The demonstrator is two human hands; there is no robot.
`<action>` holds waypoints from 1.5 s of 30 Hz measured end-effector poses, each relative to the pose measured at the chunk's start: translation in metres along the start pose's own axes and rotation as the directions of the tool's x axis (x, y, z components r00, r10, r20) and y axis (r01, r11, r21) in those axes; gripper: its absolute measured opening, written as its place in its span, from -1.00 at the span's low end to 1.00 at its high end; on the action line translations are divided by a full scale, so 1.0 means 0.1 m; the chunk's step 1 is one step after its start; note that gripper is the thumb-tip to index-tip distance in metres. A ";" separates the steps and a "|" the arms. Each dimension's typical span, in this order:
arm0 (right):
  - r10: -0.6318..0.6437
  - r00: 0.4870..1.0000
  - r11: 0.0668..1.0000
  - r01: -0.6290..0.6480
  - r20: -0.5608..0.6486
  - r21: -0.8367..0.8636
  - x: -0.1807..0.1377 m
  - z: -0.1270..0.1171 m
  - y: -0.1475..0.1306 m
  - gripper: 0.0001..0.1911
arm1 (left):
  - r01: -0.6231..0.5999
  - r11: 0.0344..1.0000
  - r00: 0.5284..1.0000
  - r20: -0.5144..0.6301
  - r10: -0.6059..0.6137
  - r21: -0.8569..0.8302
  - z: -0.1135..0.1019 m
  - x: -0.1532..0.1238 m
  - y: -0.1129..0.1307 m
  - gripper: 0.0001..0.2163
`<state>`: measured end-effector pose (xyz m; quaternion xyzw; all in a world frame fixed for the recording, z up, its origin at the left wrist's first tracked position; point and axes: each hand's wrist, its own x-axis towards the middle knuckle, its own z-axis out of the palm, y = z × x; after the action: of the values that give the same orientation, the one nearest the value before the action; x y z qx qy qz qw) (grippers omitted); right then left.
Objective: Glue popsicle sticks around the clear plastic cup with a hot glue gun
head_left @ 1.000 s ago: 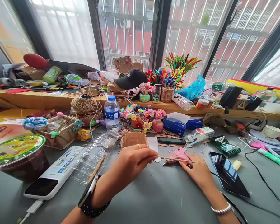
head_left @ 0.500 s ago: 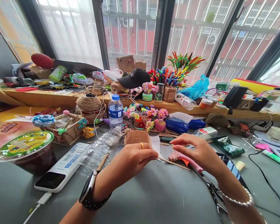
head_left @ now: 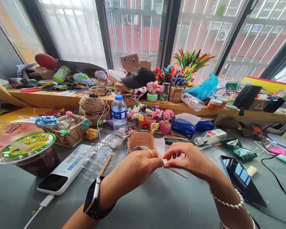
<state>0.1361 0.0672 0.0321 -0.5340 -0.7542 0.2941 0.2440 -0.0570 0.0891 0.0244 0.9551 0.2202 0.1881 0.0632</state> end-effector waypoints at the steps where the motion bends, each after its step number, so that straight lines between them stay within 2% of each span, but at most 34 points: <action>1: -0.002 1.000 1.000 0.002 0.001 0.003 0.00 0.00 0.01 -0.80 | -0.003 1.000 1.000 0.008 0.003 0.010 0.01 0.00 0.00 -0.82; 18: -0.123 0.985 0.992 0.126 0.122 -0.012 0.04 0.07 0.03 -0.91 | -0.029 0.999 0.996 0.085 0.025 0.045 0.01 -0.01 0.03 -0.87; 38: -0.127 0.986 0.992 0.128 0.107 -0.003 0.04 0.09 0.06 -0.92 | -0.044 0.996 0.993 0.112 0.035 0.074 0.04 -0.02 0.01 -0.84; 45: -0.112 0.992 0.993 0.110 0.055 0.041 0.06 0.08 0.06 -0.89 | 0.011 0.998 0.998 0.055 -0.014 0.066 0.02 -0.02 0.00 -0.84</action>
<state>0.1332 0.0726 0.0229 -0.4778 -0.7837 0.3097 0.2484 -0.0581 0.0881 0.0219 0.9601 0.2304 0.1538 0.0390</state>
